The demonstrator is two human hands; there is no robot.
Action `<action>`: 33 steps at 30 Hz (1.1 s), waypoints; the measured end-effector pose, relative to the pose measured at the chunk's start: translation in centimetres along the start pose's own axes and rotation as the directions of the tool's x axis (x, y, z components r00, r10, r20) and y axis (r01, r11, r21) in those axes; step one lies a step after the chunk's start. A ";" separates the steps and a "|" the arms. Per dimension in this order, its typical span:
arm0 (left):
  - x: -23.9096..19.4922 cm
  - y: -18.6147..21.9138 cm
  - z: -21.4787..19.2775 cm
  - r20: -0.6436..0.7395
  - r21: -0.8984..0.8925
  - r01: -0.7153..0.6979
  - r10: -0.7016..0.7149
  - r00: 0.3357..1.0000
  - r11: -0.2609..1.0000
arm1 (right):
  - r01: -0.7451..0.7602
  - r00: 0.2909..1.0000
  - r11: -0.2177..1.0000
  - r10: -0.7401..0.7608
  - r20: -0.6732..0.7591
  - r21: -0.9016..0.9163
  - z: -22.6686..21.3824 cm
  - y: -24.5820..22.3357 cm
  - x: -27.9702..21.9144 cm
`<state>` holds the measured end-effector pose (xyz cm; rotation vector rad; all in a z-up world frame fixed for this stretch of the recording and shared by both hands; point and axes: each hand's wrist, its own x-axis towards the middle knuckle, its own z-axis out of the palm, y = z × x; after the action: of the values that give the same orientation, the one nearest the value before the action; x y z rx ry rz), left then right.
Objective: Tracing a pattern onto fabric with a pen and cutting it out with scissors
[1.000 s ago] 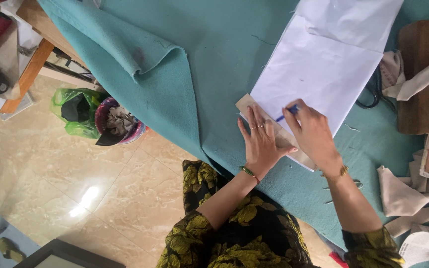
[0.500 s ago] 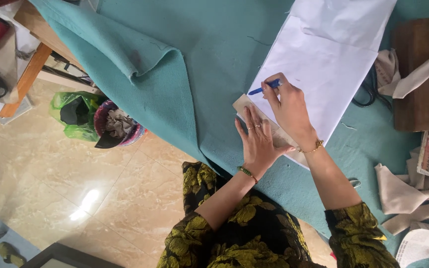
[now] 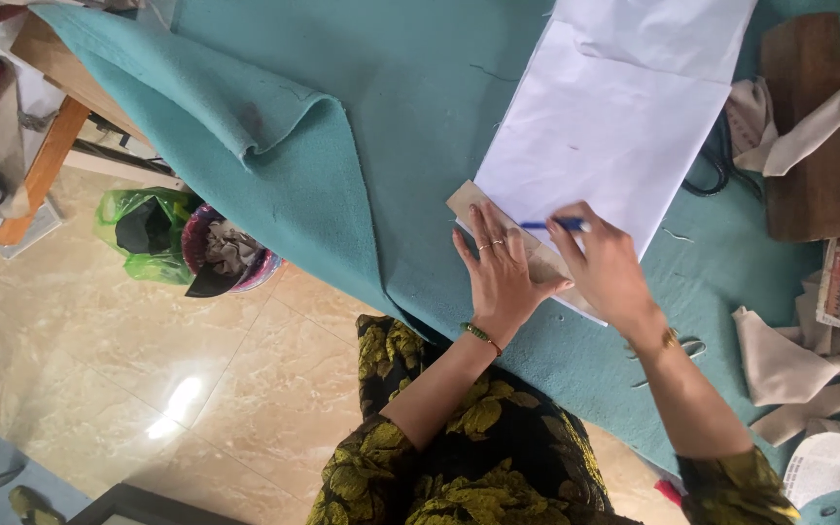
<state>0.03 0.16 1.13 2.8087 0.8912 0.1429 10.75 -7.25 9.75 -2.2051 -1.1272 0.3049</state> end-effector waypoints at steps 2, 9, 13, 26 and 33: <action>0.1 0.1 0.1 -0.011 0.017 -0.005 0.005 1.000 1.000 | -0.040 0.999 0.998 0.040 0.018 -0.042 -1.2 0.8 -2.0; 0.1 0.1 -0.4 -0.043 0.111 0.000 0.004 0.999 0.994 | -0.031 0.999 0.975 0.034 0.012 -0.221 -4.3 3.4 -7.5; 0.2 0.1 -0.2 -0.048 0.154 0.000 0.008 0.999 0.988 | -0.017 0.992 0.990 -0.001 -0.124 -0.140 -5.9 1.3 -9.3; 0.3 0.1 -1.2 -0.009 -0.009 -0.058 0.058 0.998 0.998 | 0.020 0.995 0.765 -0.076 -0.059 -0.643 1.2 8.8 -16.9; 0.3 -0.1 -1.1 0.017 -0.019 -0.064 0.065 0.998 0.998 | -0.040 0.996 0.843 -0.006 -0.084 -0.536 0.6 9.3 -17.2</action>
<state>0.07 0.53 2.17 2.8181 0.7915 0.1351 6.09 -24.59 2.08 -2.6845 -1.2591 -0.1207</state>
